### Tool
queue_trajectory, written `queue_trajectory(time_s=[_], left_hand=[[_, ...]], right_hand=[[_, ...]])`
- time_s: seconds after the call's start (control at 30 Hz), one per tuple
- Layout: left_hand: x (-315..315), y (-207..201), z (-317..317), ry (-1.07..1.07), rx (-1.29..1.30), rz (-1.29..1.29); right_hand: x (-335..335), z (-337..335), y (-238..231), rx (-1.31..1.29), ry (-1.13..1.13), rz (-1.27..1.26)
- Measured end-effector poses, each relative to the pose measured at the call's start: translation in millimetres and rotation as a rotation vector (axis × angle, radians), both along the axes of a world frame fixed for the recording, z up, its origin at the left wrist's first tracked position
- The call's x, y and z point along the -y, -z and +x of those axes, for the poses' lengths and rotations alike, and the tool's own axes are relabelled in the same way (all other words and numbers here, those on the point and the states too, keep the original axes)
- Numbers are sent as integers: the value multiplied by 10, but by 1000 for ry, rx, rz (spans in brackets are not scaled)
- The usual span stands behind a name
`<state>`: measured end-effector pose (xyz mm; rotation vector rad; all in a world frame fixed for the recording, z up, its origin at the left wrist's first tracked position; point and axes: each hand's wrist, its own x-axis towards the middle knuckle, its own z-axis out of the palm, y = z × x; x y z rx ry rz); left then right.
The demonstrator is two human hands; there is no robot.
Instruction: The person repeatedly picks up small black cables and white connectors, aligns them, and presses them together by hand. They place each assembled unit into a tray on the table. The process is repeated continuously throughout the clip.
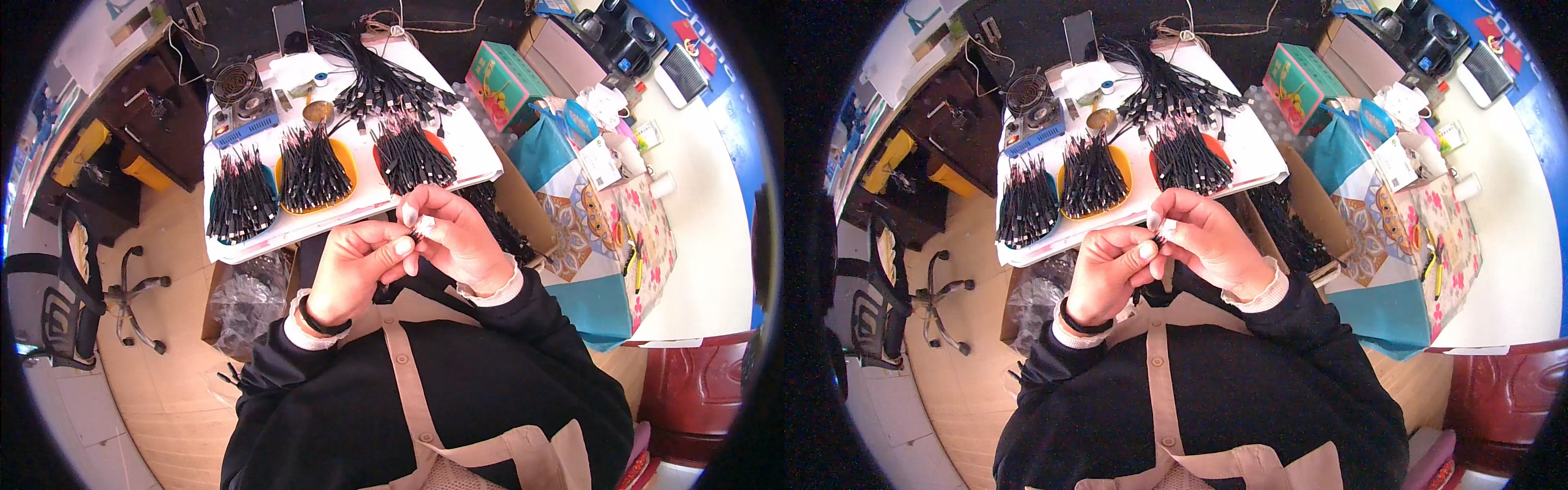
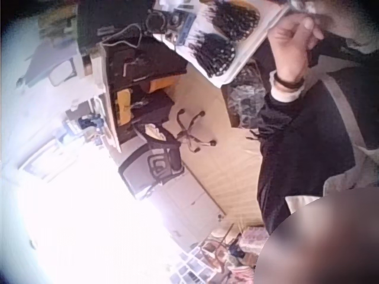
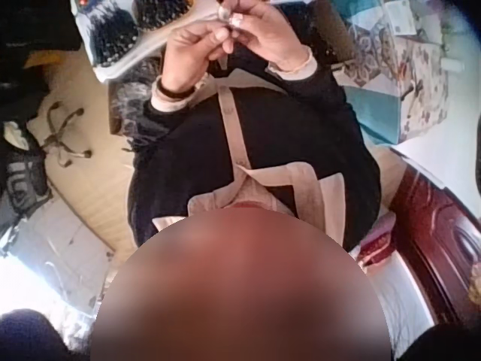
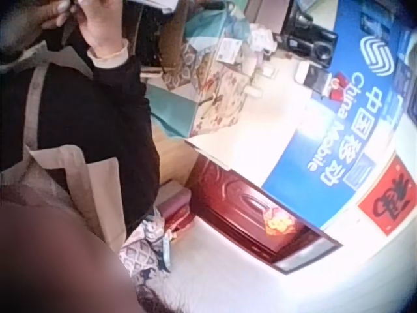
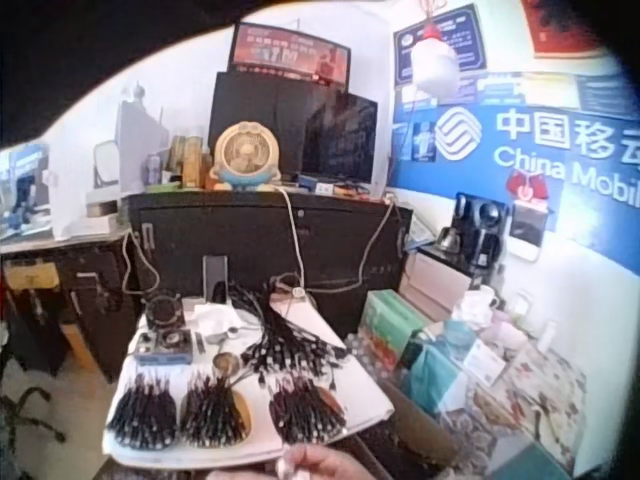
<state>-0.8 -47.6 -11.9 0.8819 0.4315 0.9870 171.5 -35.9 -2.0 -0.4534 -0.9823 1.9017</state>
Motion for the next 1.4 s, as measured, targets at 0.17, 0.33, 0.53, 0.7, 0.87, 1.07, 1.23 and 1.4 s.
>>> queue_trajectory(time_s=[0.17,0.33,0.53,0.7,0.87,1.07,1.23,1.4], left_hand=[[-47,16,-49,32,-18,-7],[-54,-2,-69,47,9,-19],[-35,13,-138,102,-48,39],[28,8,-160,50,-149,53],[-14,-2,-176,-37,-197,29],[-57,13,-163,-37,-261,37],[-69,16,-135,-26,-320,61],[-16,-8,-169,-20,-247,-3]], right_hand=[[-41,-7,49,70,-4,-77],[-105,-16,-3,94,-75,-73],[-74,-22,11,168,-64,26],[-11,-84,168,75,-71,35],[-94,-35,135,368,193,189],[-92,83,-117,799,232,632],[-23,-32,-96,929,356,747],[-28,106,-136,810,613,598]])
